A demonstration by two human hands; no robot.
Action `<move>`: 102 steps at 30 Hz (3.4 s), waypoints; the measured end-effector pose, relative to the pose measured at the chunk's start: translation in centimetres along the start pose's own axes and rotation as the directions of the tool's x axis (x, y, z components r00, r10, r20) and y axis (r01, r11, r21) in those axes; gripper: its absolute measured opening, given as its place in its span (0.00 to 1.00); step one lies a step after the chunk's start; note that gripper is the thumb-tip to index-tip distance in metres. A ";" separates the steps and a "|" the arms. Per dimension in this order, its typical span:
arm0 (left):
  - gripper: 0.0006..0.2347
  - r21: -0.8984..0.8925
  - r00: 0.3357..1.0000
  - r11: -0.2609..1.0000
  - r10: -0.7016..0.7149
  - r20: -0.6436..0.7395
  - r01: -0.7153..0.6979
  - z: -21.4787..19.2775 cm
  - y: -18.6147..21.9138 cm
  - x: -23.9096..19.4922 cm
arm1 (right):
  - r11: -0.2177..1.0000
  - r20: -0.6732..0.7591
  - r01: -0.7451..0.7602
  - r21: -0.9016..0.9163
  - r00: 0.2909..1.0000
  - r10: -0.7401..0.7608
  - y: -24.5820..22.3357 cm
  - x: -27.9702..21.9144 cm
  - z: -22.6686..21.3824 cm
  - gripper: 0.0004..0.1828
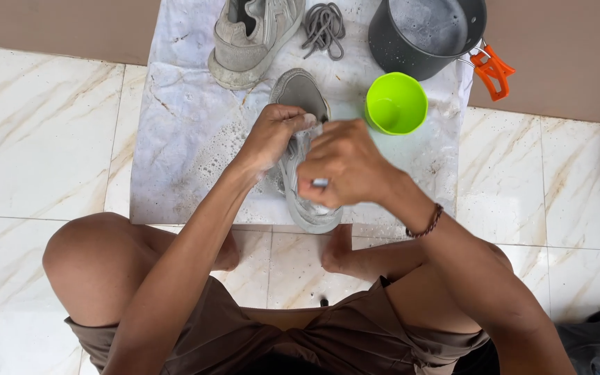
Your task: The person scrubs a white sneaker with a brush and soapy water, focusing on the interior lining and upper fabric. They repeatedly dip the brush into a green cup and scrub different sections of the shoe while sitting on the floor.
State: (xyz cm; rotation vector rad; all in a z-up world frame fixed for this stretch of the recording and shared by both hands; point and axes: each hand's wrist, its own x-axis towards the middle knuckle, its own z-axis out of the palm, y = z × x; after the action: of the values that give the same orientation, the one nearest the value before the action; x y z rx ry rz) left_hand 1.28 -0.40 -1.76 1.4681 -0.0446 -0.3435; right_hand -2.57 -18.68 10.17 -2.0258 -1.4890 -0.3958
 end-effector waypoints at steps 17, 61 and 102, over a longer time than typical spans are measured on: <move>0.11 0.137 0.996 0.987 0.090 -0.006 -0.088 1.0 0.4 -0.3 | 0.996 0.114 0.016 -0.086 0.993 -0.006 -0.1 -0.7 -1.9 0.26; 0.18 0.049 0.977 0.977 0.212 -0.036 -0.210 1.9 2.1 -3.2 | 0.908 -0.344 -0.371 0.194 0.841 0.417 2.6 -3.0 -4.4 0.31; 0.07 0.293 0.689 0.624 0.640 0.340 -0.725 2.2 5.9 -8.8 | 0.292 0.187 -0.929 0.226 0.336 0.923 1.3 -4.7 -4.9 0.26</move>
State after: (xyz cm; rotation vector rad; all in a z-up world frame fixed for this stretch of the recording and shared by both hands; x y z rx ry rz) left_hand -6.45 0.08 5.80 1.6973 -0.8877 0.1747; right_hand -2.42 -25.55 11.01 -2.2268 -0.0898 0.3505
